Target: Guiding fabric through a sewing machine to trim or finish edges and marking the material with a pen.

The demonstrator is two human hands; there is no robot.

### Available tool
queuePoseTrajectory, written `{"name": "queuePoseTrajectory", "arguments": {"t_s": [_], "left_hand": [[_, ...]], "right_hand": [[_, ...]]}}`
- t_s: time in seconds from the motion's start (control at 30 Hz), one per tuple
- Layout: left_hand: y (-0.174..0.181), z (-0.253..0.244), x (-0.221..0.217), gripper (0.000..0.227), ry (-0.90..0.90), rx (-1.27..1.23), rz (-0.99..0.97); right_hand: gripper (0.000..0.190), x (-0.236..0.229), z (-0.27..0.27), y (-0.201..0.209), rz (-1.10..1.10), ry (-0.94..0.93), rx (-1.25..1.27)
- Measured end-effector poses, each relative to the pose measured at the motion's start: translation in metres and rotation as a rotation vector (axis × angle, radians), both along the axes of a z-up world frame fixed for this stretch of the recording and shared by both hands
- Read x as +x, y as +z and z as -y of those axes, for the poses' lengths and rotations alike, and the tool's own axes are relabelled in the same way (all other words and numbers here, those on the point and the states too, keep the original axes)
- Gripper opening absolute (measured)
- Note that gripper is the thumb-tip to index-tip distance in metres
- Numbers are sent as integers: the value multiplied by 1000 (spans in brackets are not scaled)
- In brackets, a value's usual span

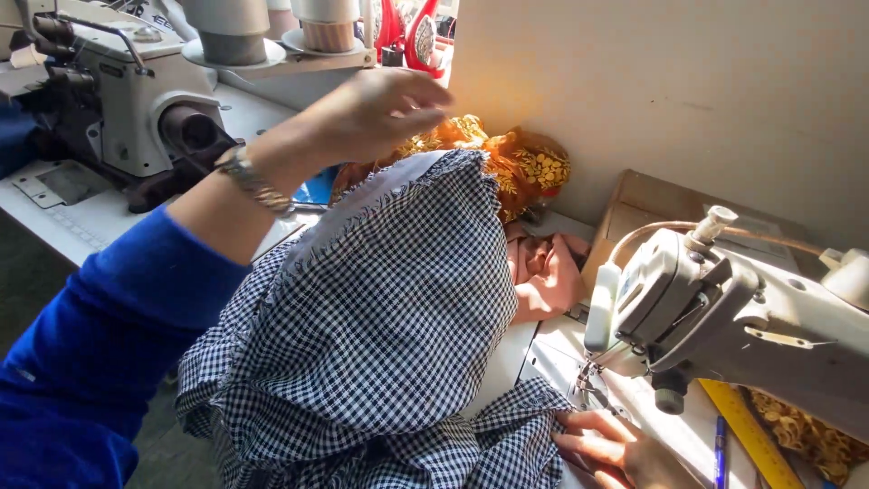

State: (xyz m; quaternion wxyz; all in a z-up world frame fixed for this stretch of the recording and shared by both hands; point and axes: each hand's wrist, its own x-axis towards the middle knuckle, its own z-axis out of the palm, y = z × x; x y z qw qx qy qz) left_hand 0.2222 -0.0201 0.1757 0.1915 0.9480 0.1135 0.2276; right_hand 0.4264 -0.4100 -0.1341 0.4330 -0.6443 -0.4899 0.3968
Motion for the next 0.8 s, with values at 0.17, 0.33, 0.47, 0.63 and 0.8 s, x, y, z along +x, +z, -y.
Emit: {"name": "queuePoseTrajectory", "arguments": {"t_s": [0.17,0.33,0.47,0.63,0.8], "left_hand": [[-18,11,65,34,76,233,-253],[4,33,35,28,84,399,-6],[5,87,-57,15,-140,663,284],[-68,122,-120,8,-18,861,-168],[-132,97,-135,26,125,653,-234]], "right_hand": [[53,-4,-5,14,183,0,-168],[41,-26,-6,41,-9,-114,-174],[39,-52,-17,71,-158,-271,-209],[38,-39,-6,54,127,-139,-175],[36,-28,-5,52,512,101,103]]}}
